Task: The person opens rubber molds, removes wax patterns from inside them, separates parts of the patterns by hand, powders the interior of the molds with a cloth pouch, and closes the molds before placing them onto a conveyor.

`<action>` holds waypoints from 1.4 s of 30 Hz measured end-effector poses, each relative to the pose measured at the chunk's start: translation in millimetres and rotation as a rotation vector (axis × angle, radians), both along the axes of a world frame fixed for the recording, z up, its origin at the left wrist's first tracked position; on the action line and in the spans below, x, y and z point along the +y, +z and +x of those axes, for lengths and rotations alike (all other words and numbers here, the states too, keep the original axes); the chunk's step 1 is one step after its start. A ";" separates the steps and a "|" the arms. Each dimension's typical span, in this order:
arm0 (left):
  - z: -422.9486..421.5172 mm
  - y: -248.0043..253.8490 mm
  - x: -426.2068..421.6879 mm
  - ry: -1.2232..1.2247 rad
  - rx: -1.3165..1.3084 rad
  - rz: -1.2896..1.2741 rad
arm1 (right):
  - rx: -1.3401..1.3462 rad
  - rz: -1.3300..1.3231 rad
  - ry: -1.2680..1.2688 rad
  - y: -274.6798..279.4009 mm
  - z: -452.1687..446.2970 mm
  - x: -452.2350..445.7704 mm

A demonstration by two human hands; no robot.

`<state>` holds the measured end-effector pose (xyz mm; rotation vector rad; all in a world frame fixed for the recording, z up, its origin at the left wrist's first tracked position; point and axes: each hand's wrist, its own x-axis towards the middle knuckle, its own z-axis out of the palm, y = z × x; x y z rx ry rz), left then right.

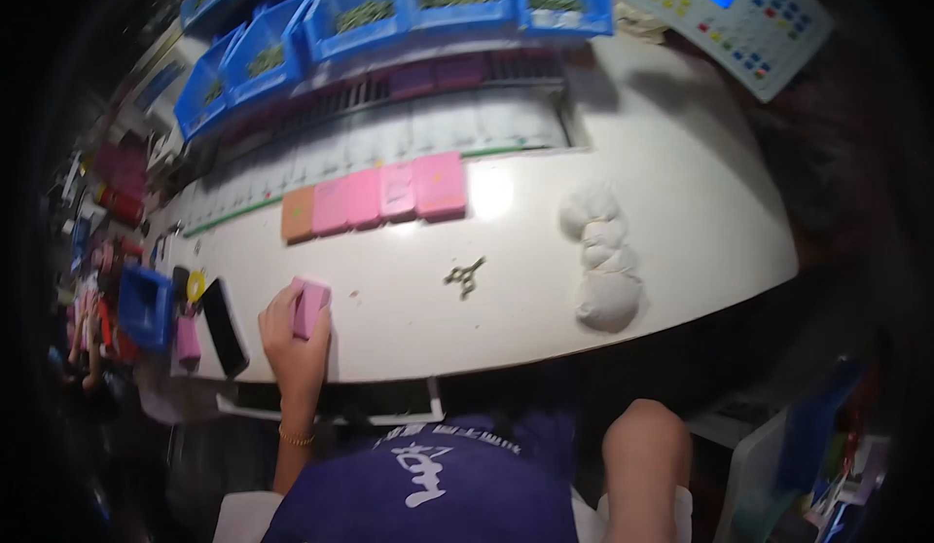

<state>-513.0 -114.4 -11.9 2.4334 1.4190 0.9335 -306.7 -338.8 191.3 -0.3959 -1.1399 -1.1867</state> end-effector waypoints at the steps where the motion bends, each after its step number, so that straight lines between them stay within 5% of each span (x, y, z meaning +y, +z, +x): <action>1: 1.3 -1.4 0.0 -0.009 -0.006 0.010 | -0.061 -0.092 0.023 -11.7 11.1 3.2; 2: 2.3 -2.2 -0.8 -0.017 -0.010 0.019 | -0.125 -0.181 0.035 -24.1 24.1 4.2; 4: 2.1 -3.4 -4.6 -0.034 -0.014 0.032 | -0.110 -0.042 -0.495 -63.7 93.7 -44.3; 6: 4.0 -5.1 -9.9 -0.038 -0.007 0.023 | 0.476 -0.941 -0.680 -63.4 113.8 -2.0; 7: 3.3 -6.0 -13.0 -0.031 0.005 0.012 | 0.267 -0.739 -0.318 -83.6 176.4 17.7; 9: 4.9 -7.1 -18.0 -0.046 -0.008 0.022 | 0.606 -0.713 -0.183 -77.5 238.8 48.1; 13: 8.4 -11.6 -22.3 -0.041 0.018 0.023 | 0.755 -0.794 -0.585 -74.1 355.8 61.1; 15: 9.6 -12.9 -21.8 -0.041 0.011 0.015 | 0.786 -0.833 -0.422 -75.6 399.4 78.8; 21: 7.9 -17.1 -20.8 -0.033 -0.006 0.004 | 0.972 -0.950 -0.095 -67.0 413.0 95.9; 42: 11.4 -8.8 -18.5 -0.031 -0.002 0.050 | 1.046 -0.875 -0.393 -84.0 453.5 103.8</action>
